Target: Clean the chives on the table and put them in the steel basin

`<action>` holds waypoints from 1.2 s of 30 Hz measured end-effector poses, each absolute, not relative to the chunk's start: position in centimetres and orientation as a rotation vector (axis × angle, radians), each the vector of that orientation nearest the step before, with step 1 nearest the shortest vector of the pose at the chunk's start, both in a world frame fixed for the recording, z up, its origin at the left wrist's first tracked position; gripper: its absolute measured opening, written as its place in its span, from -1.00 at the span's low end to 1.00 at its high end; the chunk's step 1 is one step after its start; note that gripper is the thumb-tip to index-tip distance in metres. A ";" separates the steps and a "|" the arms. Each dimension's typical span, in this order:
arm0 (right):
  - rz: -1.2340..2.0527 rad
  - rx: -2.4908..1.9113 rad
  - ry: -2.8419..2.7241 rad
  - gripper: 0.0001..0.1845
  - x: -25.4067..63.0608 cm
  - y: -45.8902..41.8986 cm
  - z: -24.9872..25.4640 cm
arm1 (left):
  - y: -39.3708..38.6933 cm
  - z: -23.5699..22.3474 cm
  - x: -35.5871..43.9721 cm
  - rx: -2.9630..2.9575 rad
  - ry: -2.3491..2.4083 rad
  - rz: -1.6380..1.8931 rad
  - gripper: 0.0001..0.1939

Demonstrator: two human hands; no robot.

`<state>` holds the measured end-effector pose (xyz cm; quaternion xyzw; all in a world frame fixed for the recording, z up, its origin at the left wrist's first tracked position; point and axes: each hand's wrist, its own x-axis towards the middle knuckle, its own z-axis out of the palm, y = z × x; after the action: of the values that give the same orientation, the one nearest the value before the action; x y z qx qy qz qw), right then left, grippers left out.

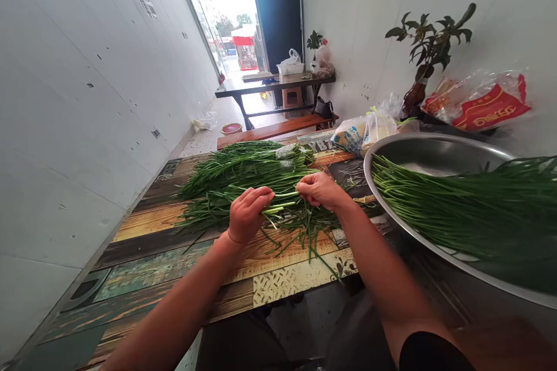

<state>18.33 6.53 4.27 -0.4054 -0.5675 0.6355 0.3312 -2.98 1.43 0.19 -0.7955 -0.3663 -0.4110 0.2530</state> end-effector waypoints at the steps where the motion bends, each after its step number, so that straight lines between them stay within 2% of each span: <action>1: 1.659 -1.028 -1.434 -0.73 18.6 6.7 4.4 | 1.5 0.1 -3.0 -2.168 -1.023 -1.108 -0.80; 5: 1.639 -0.899 -1.287 -0.71 19.8 7.2 4.9 | 1.6 -0.1 -3.3 -2.161 -1.131 -1.083 -0.76; 8: 1.539 -0.951 -1.432 -0.68 19.8 7.0 5.0 | 1.7 -0.1 -3.4 -2.167 -1.125 -1.073 -0.76; 10: 1.405 -0.977 -1.663 -0.65 19.2 6.6 4.7 | 1.7 0.0 -3.4 -2.182 -1.093 -1.066 -0.76; 12: 1.205 -0.907 -1.858 -0.71 18.3 6.3 4.3 | 1.6 0.0 -3.3 -2.204 -1.080 -1.051 -0.76; 15: 0.929 -0.819 -1.878 -0.76 17.6 6.3 3.7 | 1.7 -0.1 -3.2 -2.222 -1.113 -1.043 -0.77; 19: 0.726 -1.028 -1.703 -0.67 18.4 7.2 3.5 | 1.8 -0.4 -3.2 -2.186 -1.178 -1.121 -0.77; 25: 0.468 -1.457 -1.671 -0.41 20.1 8.6 3.2 | 2.1 -0.7 -3.6 -2.051 -1.301 -1.244 -0.72; 27: 0.276 -1.546 -1.727 -0.49 20.3 8.9 2.8 | 2.1 -0.7 -3.7 -2.037 -1.307 -1.244 -0.69; 30: -0.024 -1.570 -1.762 -0.76 20.6 9.4 2.3 | 2.0 -0.5 -3.7 -2.037 -1.320 -1.231 -0.72; 32: -0.080 -1.516 -1.814 -0.72 20.8 9.8 2.0 | 2.0 -0.3 -3.6 -2.030 -1.334 -1.234 -0.76; 36: 0.020 -1.381 -2.018 -0.70 20.7 10.8 0.9 | 2.0 0.1 -3.6 -1.984 -1.351 -1.263 -0.81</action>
<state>20.68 10.84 0.92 -0.5308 -0.7758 0.0076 0.3410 -3.58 1.98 0.11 -0.7147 -0.4868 -0.4549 0.2129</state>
